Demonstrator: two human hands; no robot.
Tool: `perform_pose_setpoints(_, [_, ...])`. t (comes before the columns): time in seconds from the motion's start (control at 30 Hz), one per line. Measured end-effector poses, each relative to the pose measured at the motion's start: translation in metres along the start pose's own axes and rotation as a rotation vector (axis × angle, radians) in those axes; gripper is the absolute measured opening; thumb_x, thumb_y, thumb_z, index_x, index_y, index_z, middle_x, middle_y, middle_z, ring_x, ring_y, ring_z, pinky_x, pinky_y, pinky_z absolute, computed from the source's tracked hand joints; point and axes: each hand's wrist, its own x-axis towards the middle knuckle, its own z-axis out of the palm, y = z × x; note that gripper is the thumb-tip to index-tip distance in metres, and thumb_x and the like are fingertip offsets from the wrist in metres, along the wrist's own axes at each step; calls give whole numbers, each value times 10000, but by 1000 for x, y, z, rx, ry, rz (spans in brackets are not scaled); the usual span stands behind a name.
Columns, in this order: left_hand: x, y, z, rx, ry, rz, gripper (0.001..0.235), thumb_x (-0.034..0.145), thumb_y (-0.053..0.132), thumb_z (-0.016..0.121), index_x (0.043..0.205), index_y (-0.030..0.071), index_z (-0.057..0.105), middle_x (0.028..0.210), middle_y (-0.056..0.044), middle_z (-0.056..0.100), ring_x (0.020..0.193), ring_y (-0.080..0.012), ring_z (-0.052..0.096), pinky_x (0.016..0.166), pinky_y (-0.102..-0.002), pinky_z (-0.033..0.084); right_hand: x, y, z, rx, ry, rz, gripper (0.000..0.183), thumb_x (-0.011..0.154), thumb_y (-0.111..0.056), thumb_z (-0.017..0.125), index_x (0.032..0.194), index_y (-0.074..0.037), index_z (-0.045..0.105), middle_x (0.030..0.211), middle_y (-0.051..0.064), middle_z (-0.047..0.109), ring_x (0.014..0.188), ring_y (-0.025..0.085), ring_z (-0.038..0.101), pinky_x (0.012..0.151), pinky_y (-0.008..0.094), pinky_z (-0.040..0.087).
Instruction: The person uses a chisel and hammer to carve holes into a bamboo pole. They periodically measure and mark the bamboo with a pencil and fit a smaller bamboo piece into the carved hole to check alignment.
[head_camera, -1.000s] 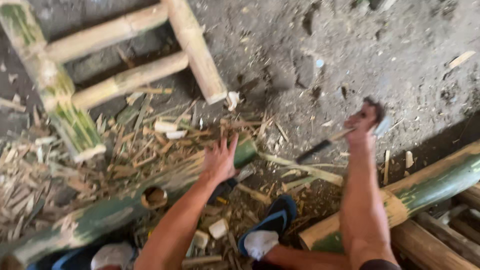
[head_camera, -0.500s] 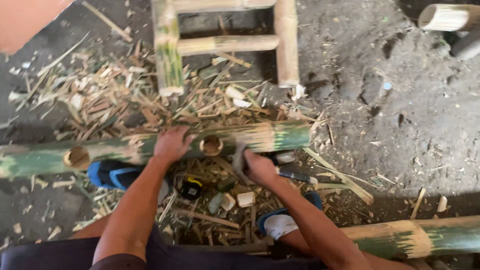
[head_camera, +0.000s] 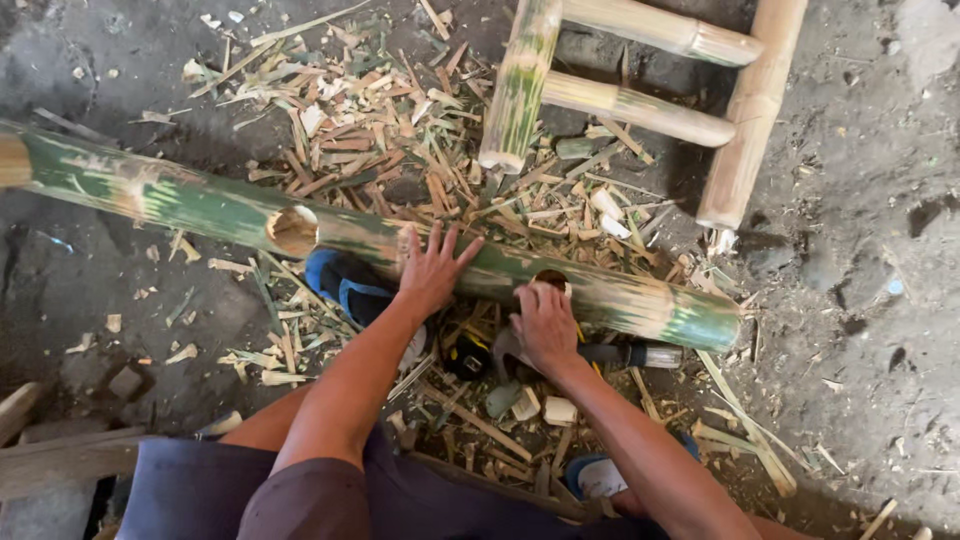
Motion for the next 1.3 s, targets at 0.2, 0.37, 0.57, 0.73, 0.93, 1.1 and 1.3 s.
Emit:
perform_pose_setpoints(0.2, [8, 0, -11, -128, -277, 15, 1227, 653, 373, 925, 1619, 300, 172, 1596, -157, 330, 1476, -417, 298, 1108, -745, 262, 34, 6, -16, -440, -13, -32, 1023, 712, -272, 858, 1568, -158, 309, 1552, 163, 381, 1326, 337, 426, 1140, 617, 234])
perform_pose_setpoints(0.37, [26, 12, -38, -141, -309, 17, 1221, 666, 403, 930, 1622, 297, 177, 1582, -163, 341, 1470, -417, 314, 1114, -732, 287, 49, 31, -39, -236, -329, 126, 1090, 758, -348, 845, 1601, -143, 184, 1600, 94, 305, 1435, 310, 342, 1224, 650, 138])
perform_pose_setpoints(0.57, [79, 115, -55, -294, -353, 154, 1288, 686, 551, 905, 1650, 292, 91, 1610, -212, 302, 1464, -445, 333, 1150, -708, 268, 8, 104, -95, -446, -623, 329, 1008, 813, -146, 758, 1630, -137, 167, 1648, 106, 299, 1479, 272, 311, 1193, 601, 178])
perform_pose_setpoints(0.73, [112, 208, -69, -303, -391, 284, 1248, 731, 658, 833, 1638, 258, 74, 1635, -219, 259, 1480, -449, 288, 1198, -669, 194, -52, 165, -119, -465, -529, 465, 945, 810, -177, 768, 1596, -146, 244, 1628, 103, 326, 1490, 265, 312, 1194, 636, 162])
perform_pose_setpoints(0.93, [131, 190, -49, -616, -234, 299, 943, 866, 604, 717, 1587, 196, 266, 1606, -184, 350, 1465, -384, 358, 1206, -602, 263, -44, 211, -113, -100, -501, 593, 758, 915, -527, 753, 1501, -200, 402, 1582, 157, 358, 1465, 352, 303, 1167, 659, 196])
perform_pose_setpoints(1.1, [155, 111, -33, -784, 8, -24, 751, 930, 473, 623, 1575, 167, 390, 1593, -157, 429, 1421, -377, 453, 1185, -542, 370, 11, 223, -69, 333, -4, 761, 536, 946, -465, 656, 1370, -144, 592, 1295, 146, 702, 1158, 323, 687, 994, 446, 544])
perform_pose_setpoints(1.3, [198, 38, -18, -409, 368, -381, 983, 827, 569, 732, 1520, 55, 263, 1527, -297, 305, 1385, -515, 436, 1114, -641, 361, 69, 226, -24, 459, 199, 656, 464, 899, -385, 714, 1237, -74, 651, 1190, 158, 732, 1030, 310, 742, 898, 399, 572])
